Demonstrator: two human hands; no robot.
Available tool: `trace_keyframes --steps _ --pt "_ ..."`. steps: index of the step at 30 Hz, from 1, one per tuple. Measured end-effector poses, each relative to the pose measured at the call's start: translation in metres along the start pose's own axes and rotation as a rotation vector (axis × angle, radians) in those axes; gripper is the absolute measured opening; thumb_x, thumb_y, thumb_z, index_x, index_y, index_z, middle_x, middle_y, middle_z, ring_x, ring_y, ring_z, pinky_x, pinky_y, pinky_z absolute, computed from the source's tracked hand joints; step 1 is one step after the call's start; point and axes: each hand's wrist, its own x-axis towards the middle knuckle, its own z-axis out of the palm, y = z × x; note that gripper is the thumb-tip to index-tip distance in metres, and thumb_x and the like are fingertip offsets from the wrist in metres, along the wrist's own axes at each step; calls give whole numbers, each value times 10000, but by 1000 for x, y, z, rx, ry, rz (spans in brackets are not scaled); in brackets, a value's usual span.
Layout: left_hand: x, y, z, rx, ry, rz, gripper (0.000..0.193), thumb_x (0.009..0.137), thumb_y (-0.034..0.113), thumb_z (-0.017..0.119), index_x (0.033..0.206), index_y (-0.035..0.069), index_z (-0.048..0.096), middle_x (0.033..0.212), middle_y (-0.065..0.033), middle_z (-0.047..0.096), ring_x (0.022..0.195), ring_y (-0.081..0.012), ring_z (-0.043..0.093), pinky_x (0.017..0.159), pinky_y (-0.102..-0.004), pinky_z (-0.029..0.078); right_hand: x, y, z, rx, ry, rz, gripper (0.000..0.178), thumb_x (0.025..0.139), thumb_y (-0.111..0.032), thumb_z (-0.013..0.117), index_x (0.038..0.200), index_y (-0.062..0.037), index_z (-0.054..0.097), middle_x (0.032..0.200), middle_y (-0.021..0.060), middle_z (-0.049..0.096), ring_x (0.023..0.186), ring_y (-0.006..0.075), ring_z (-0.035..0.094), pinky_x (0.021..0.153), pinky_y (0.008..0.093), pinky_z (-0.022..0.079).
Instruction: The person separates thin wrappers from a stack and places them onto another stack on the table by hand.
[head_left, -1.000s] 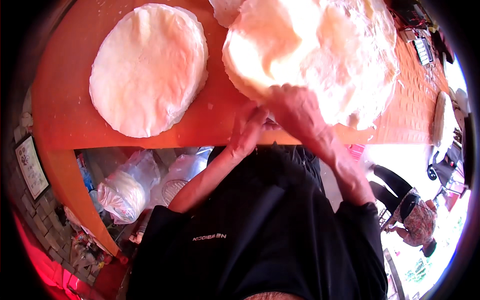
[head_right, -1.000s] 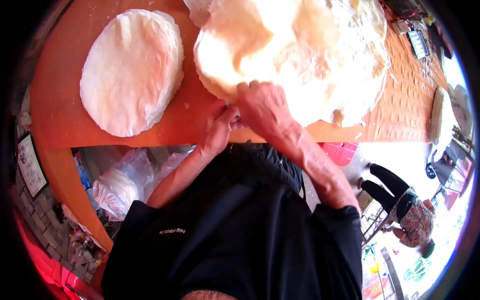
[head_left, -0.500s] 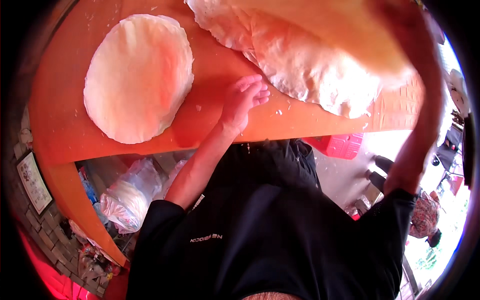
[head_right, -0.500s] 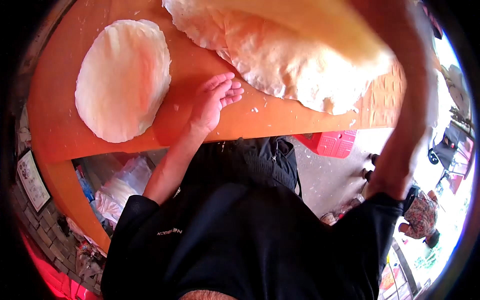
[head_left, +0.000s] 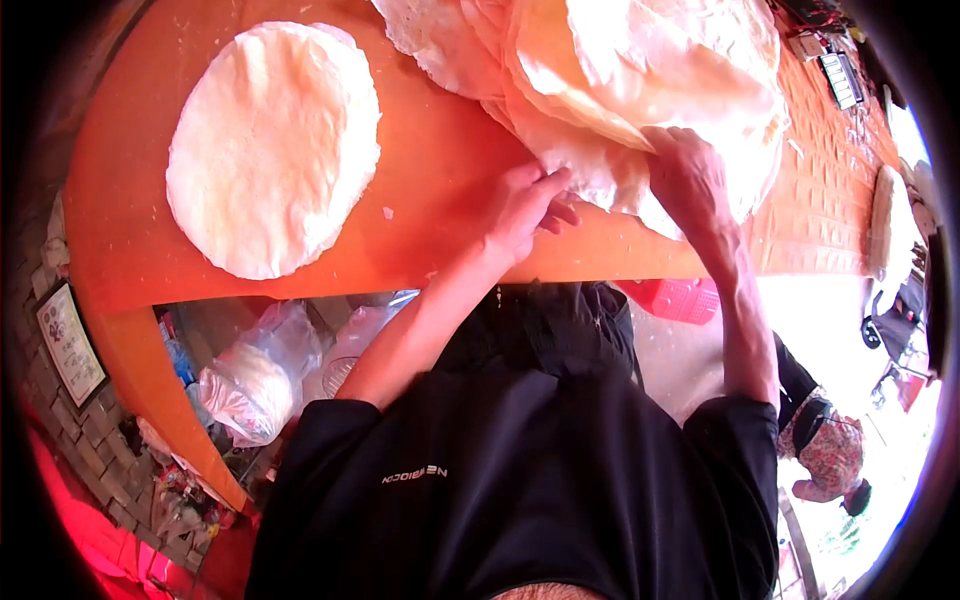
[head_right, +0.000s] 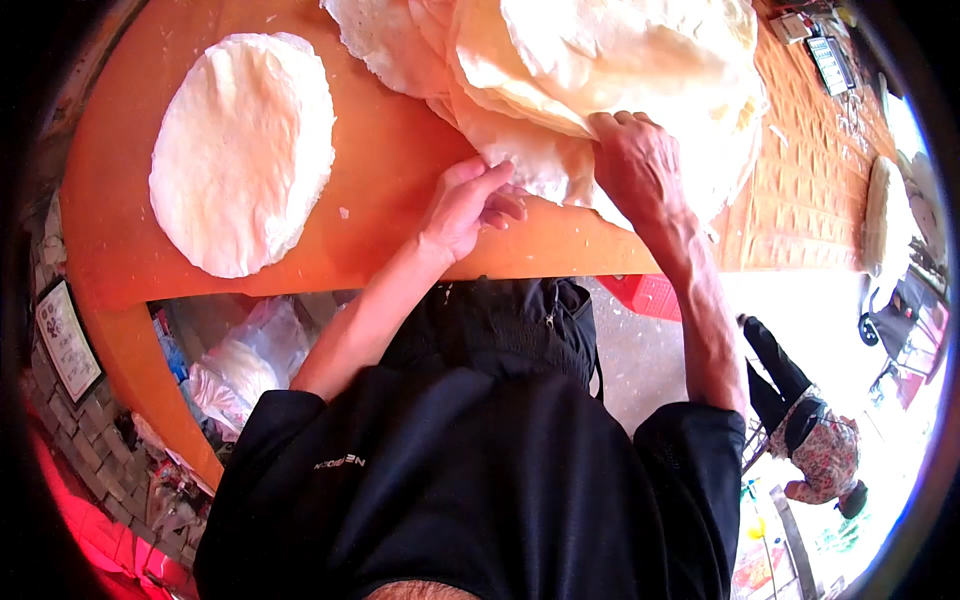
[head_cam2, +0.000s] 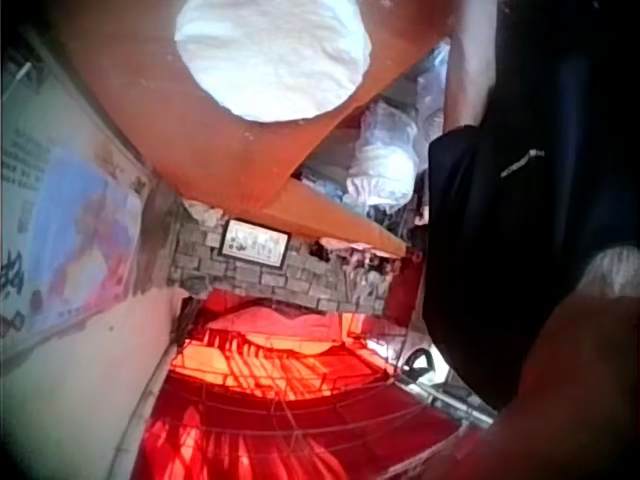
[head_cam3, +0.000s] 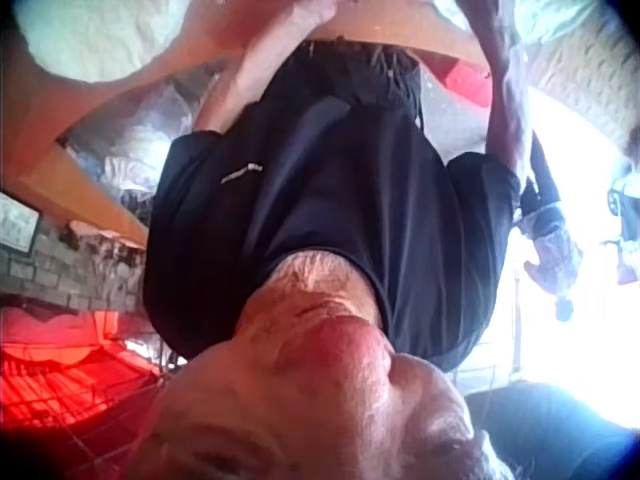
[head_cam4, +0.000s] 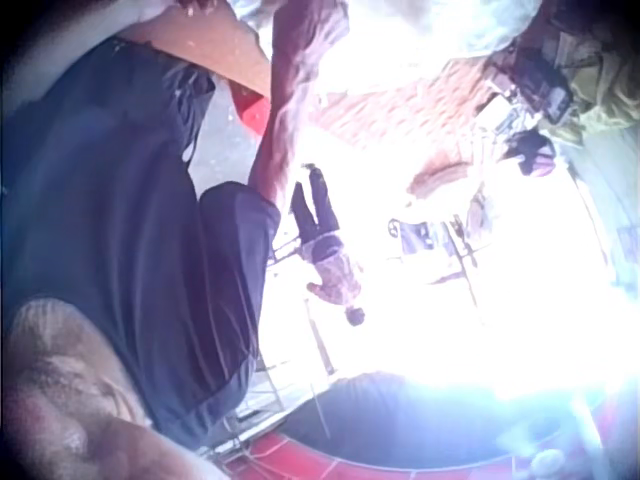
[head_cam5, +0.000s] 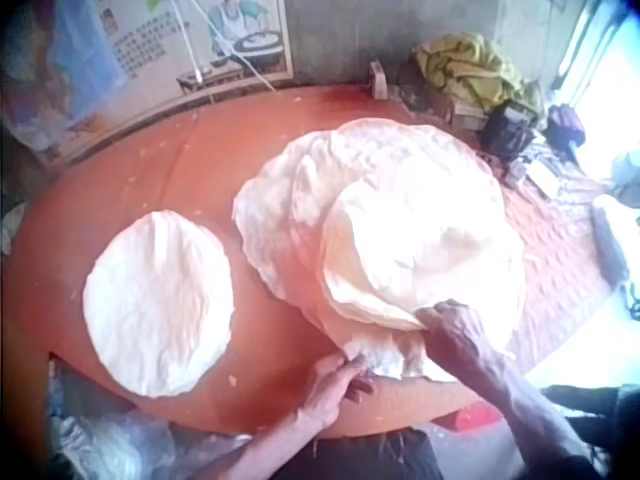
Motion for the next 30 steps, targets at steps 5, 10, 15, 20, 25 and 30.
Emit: trace_keyframes --steps 5,10,15,20,25,30 --pt "2 11 19 -57 -127 -55 167 922 212 599 985 57 600 899 -133 688 618 -182 668 444 -209 439 -18 -8 -9 31 -63 14 221 814 -143 647 1010 -42 656 908 146 660 885 318 626 733 427 512" --pt "7 20 36 -223 -216 79 182 930 178 562 1048 46 604 960 -105 686 826 -206 683 681 -299 529 -39 -27 6 76 120 -45 454 787 -279 719 1146 -31 596 1127 173 616 1022 354 588 846 455 491" --pt "12 21 35 -194 -249 127 327 919 168 572 1205 10 556 1148 -141 616 1094 -258 593 911 -395 510 -4 27 -10 45 -28 143 124 792 -181 685 886 -100 698 732 119 664 651 324 639 559 392 520" --pt "7 19 26 32 -150 75 433 936 179 571 1309 -17 470 1178 -146 587 1114 -237 579 911 -367 503 23 57 -147 -196 187 149 228 869 -260 646 976 -70 711 776 140 700 662 269 685 548 364 518" --pt "10 21 17 83 -53 164 459 923 164 601 1307 -40 455 1102 -136 621 1009 -226 633 849 -352 529 3 1 -190 -13 362 121 296 905 -306 639 1077 -70 691 763 131 705 672 221 688 621 366 523" --pt "27 29 37 163 90 146 461 896 159 636 1260 -70 467 1047 -145 629 899 -209 665 710 -303 554 42 43 -88 -63 -43 216 322 884 -340 632 886 -24 698 704 192 648 620 266 641 577 398 488"
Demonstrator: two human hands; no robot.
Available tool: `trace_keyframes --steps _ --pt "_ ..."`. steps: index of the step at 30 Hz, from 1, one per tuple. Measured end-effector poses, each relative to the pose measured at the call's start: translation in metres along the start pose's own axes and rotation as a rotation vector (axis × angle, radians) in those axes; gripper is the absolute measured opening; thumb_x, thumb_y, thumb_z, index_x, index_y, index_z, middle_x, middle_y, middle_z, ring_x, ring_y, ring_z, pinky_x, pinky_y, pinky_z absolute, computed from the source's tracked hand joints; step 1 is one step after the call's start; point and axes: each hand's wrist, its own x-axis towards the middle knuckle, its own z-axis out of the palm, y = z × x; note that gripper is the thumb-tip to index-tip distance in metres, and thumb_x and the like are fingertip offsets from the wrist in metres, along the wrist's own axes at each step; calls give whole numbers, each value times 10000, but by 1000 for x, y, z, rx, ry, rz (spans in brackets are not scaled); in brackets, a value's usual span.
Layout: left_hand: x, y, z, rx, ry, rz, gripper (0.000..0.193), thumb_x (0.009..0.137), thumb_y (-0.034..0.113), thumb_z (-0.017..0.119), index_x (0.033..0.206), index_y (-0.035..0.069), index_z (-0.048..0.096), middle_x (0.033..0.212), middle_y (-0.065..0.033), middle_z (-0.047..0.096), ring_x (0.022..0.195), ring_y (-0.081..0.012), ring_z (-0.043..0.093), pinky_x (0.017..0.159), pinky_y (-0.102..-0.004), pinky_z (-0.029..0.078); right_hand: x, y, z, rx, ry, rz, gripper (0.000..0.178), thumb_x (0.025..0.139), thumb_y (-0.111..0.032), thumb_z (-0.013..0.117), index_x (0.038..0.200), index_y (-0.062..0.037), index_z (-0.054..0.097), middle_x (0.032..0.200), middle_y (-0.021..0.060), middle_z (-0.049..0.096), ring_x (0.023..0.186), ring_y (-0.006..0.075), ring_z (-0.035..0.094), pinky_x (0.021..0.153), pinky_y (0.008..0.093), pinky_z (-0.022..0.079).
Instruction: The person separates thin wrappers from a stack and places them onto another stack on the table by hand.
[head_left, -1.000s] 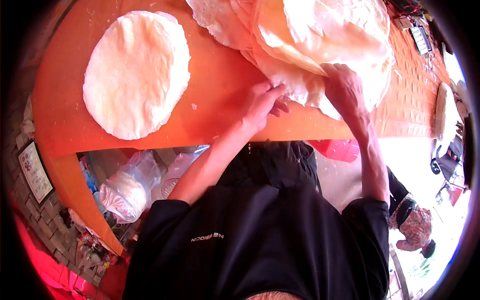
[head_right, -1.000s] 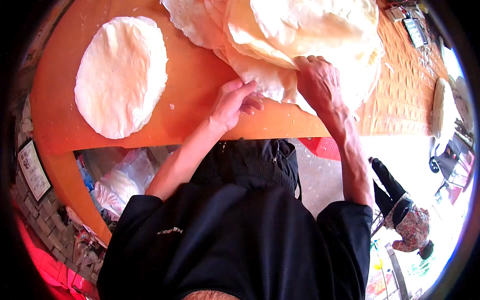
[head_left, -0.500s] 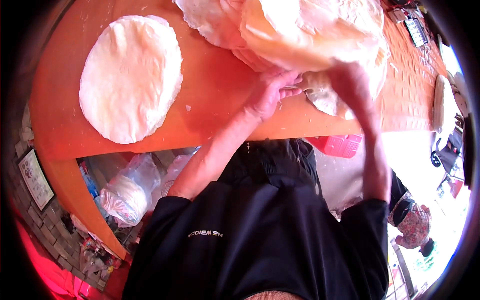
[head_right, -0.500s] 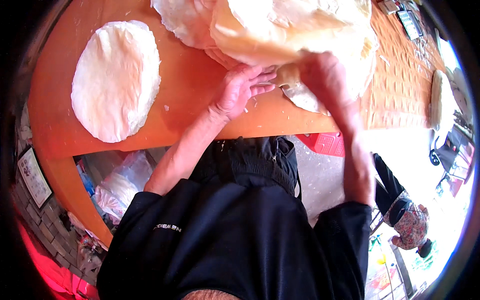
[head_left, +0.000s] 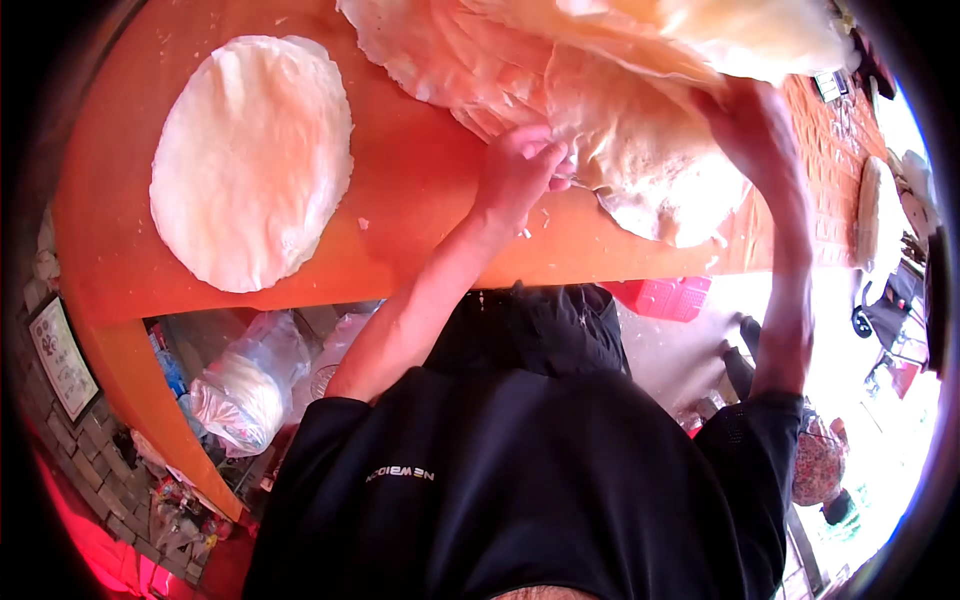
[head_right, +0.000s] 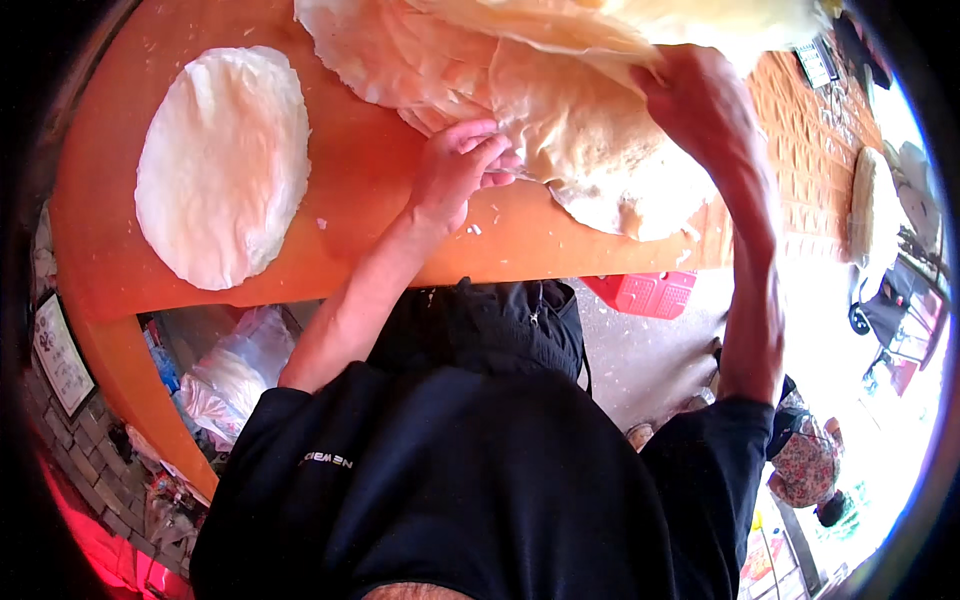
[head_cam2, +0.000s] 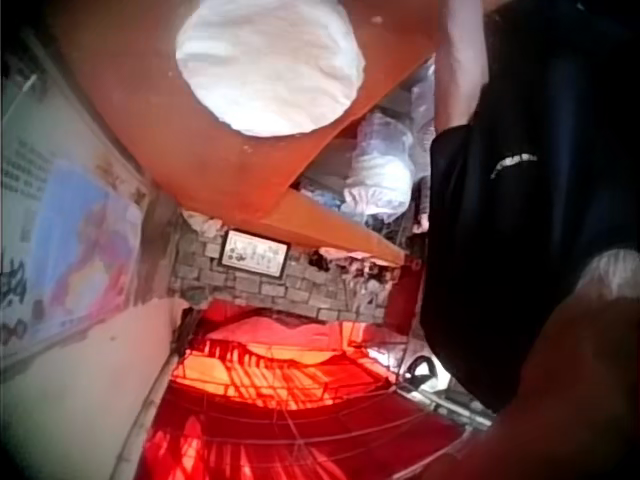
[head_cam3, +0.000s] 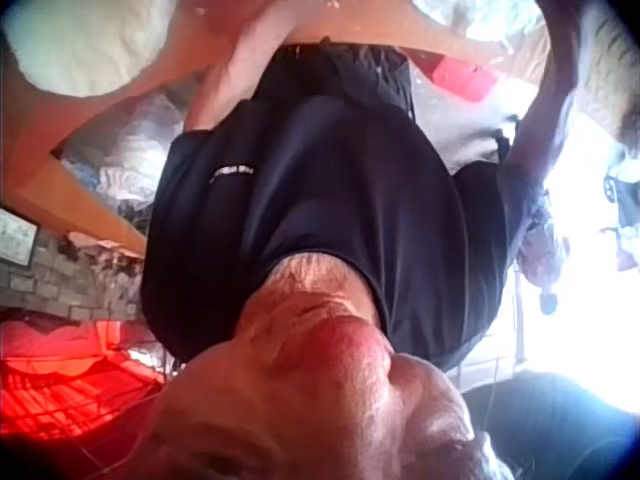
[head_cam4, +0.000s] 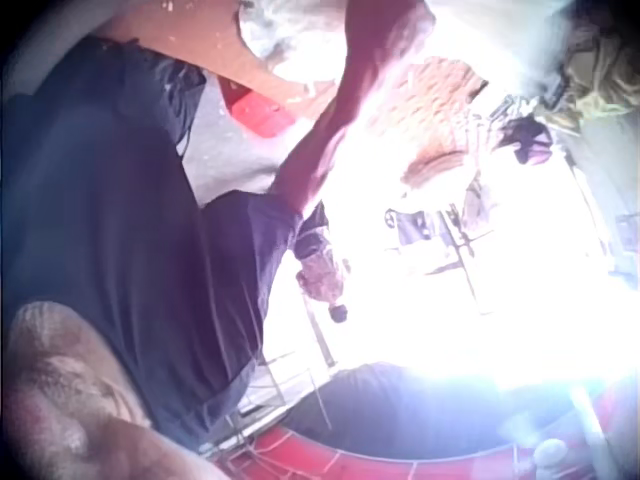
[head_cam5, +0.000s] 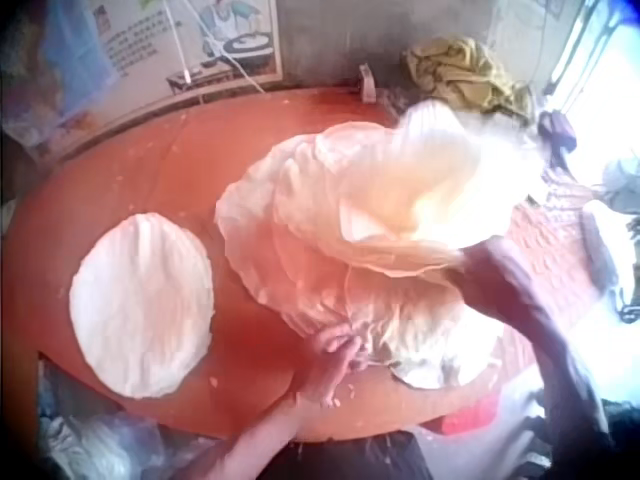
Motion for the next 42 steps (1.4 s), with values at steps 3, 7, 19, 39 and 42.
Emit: trace_keyframes --steps 3,7,19,39,42 --pt "10 -9 9 -56 -24 -44 416 887 179 653 1198 -54 504 999 -133 646 784 -195 681 661 -289 555 52 90 27 -334 75 -262 209 849 -208 656 844 1 668 686 189 643 595 305 616 581 422 467" --pt "12 -8 12 -6 -69 -81 305 884 195 663 1072 -17 550 917 -118 666 679 -178 680 585 -257 542 53 121 -61 -603 209 -322 240 907 -220 587 1057 -42 647 883 154 692 724 239 676 651 357 517" --pt "1 -26 35 98 -14 -158 238 856 223 685 888 5 597 749 -80 659 489 -118 594 400 -204 394 -76 23 72 -78 -56 -13 156 776 -94 571 900 -96 666 762 147 661 743 340 657 684 438 513" --pt "-1 16 43 -361 -328 -41 212 954 129 478 1099 6 573 989 -139 665 830 -260 687 753 -371 586 -84 -9 88 96 176 -80 253 760 -36 574 999 -112 604 755 96 659 702 299 658 602 417 518" --pt "-6 4 22 -410 -360 -22 321 986 262 460 1173 19 554 1061 -157 651 970 -302 659 855 -416 539 -65 -7 18 -2 172 10 249 769 -28 552 982 -140 614 742 83 653 683 282 656 589 402 520"
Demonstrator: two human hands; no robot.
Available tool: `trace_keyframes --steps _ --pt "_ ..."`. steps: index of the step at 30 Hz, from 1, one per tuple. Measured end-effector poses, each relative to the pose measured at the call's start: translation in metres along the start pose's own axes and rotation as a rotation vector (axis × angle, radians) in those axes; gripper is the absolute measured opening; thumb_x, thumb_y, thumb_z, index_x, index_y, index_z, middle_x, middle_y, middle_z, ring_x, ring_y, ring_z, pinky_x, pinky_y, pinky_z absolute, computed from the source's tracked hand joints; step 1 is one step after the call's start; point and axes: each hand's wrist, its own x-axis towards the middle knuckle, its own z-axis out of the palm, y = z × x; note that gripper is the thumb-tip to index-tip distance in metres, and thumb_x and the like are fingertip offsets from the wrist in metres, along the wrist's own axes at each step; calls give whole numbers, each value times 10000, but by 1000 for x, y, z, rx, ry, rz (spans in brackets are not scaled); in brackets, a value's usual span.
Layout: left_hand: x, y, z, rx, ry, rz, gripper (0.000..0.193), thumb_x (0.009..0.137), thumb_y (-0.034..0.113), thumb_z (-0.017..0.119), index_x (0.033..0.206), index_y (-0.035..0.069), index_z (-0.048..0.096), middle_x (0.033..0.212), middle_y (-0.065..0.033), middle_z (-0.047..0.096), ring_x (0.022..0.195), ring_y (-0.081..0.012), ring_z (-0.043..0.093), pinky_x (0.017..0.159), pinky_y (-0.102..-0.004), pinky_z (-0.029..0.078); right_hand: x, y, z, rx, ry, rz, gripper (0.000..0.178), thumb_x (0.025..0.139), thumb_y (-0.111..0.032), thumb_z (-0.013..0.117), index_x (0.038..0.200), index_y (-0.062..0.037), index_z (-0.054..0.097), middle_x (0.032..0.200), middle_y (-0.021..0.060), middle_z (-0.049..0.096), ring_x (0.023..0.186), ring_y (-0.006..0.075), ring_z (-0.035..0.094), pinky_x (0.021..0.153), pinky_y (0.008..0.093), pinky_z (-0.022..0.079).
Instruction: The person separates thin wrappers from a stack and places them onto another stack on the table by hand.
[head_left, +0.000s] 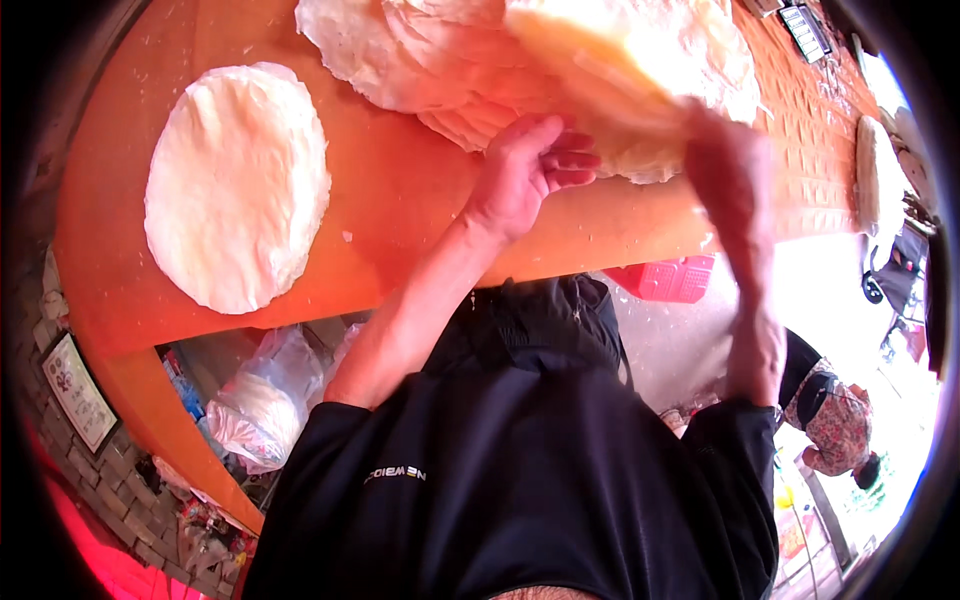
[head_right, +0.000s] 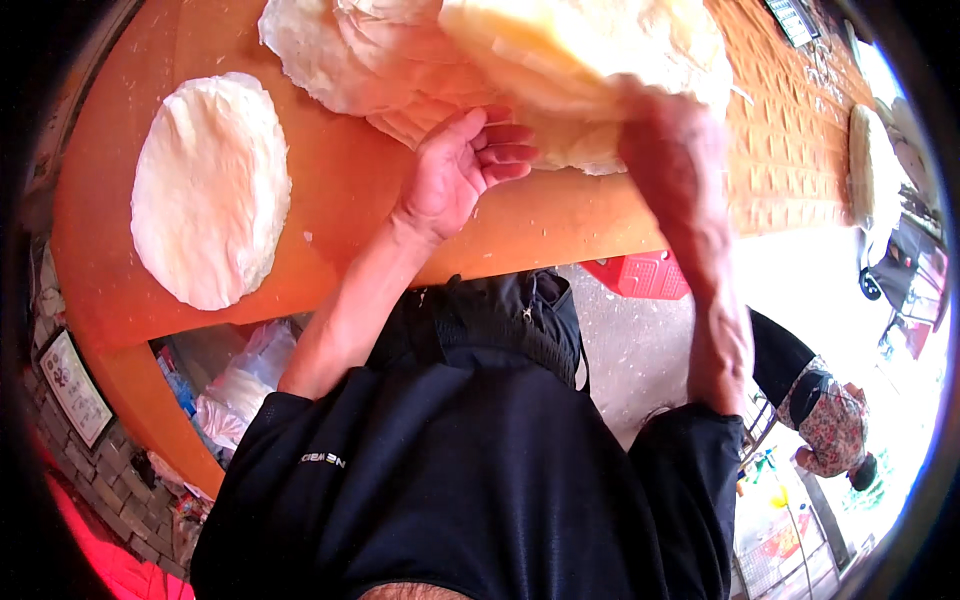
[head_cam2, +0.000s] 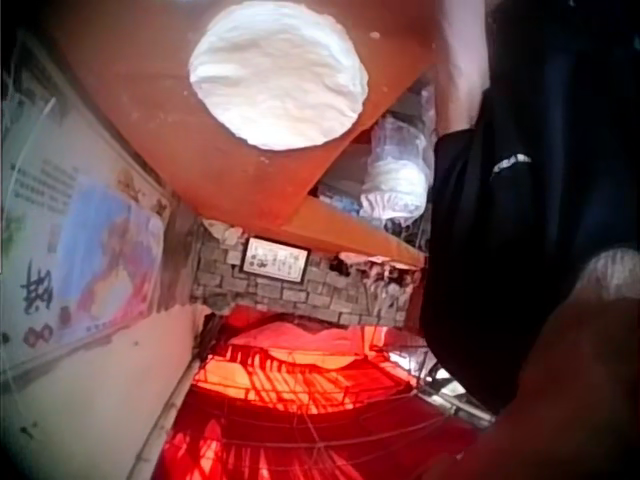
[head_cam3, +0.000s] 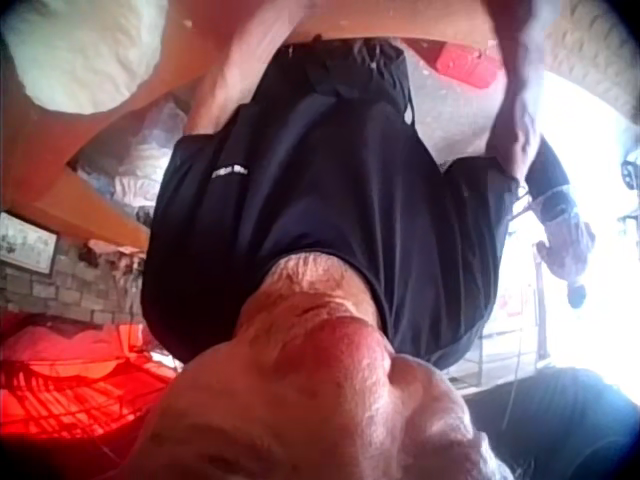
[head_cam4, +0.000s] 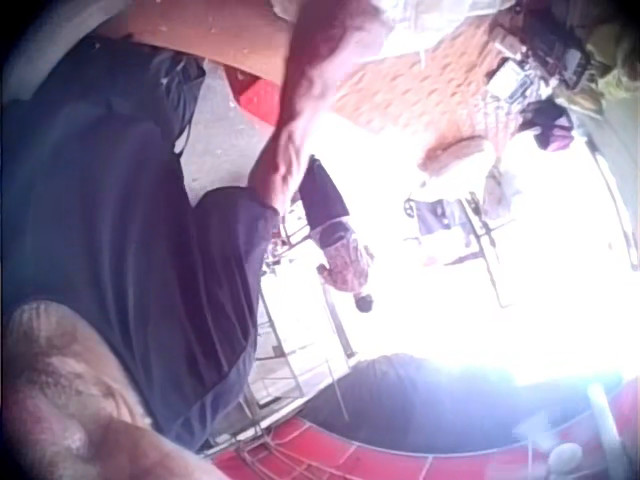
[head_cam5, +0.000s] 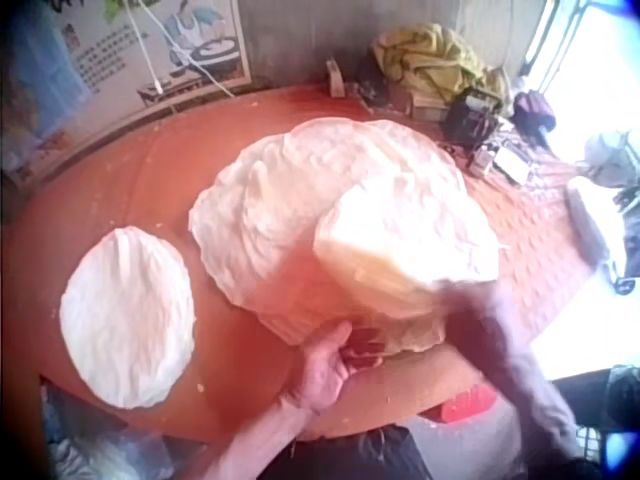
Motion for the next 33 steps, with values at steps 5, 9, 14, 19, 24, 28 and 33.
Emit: trace_keyframes --steps 5,9,14,19,24,28,33 --pt "-34 -4 -8 -36 -43 -2 534 970 467 465 1329 72 463 1257 -165 564 1168 -296 557 972 -428 451 -20 -47 -22 -138 2 -265 171 752 -59 574 908 -123 547 736 82 604 665 265 636 554 403 504" --pt "-59 -2 8 -156 9 185 561 936 365 582 1365 49 409 1272 -54 533 1155 -191 511 999 -357 398 -60 -90 41 -56 -236 -331 132 718 -124 603 788 -52 517 673 110 598 625 256 634 526 363 492" --pt "-78 8 -6 100 226 247 534 956 283 555 1399 53 367 1297 -59 507 1190 -192 484 1025 -358 380 -50 -119 17 68 -282 -334 71 728 -38 555 777 -49 505 639 133 583 609 310 622 535 419 483" --pt "-95 33 1 -298 -218 451 596 999 421 393 1432 22 301 1356 -88 486 1240 -234 471 1050 -377 373 -11 -120 -49 390 -361 -431 104 771 -37 583 872 -15 581 707 123 626 623 290 634 570 390 494" --pt "-98 69 -25 -308 -235 445 580 991 427 417 1402 22 362 1340 -95 513 1194 -237 517 1016 -385 411 28 -92 -106 948 -358 -286 167 785 -77 657 928 7 636 793 118 665 679 232 665 642 366 535" --pt "-104 96 -79 -165 -59 366 569 985 432 436 1378 22 412 1326 -101 535 1158 -240 554 990 -392 441 53 -37 -78 1359 -310 79 224 797 -109 717 973 25 679 861 113 697 724 186 691 700 346 567" --pt "-93 76 -131 20 492 417 527 951 289 568 1374 4 434 1338 -116 528 1197 -255 523 1035 -391 410 68 42 86 1203 -483 550 779 779 -380 765 1352 44 449 1209 163 591 1102 251 572 915 372 474"
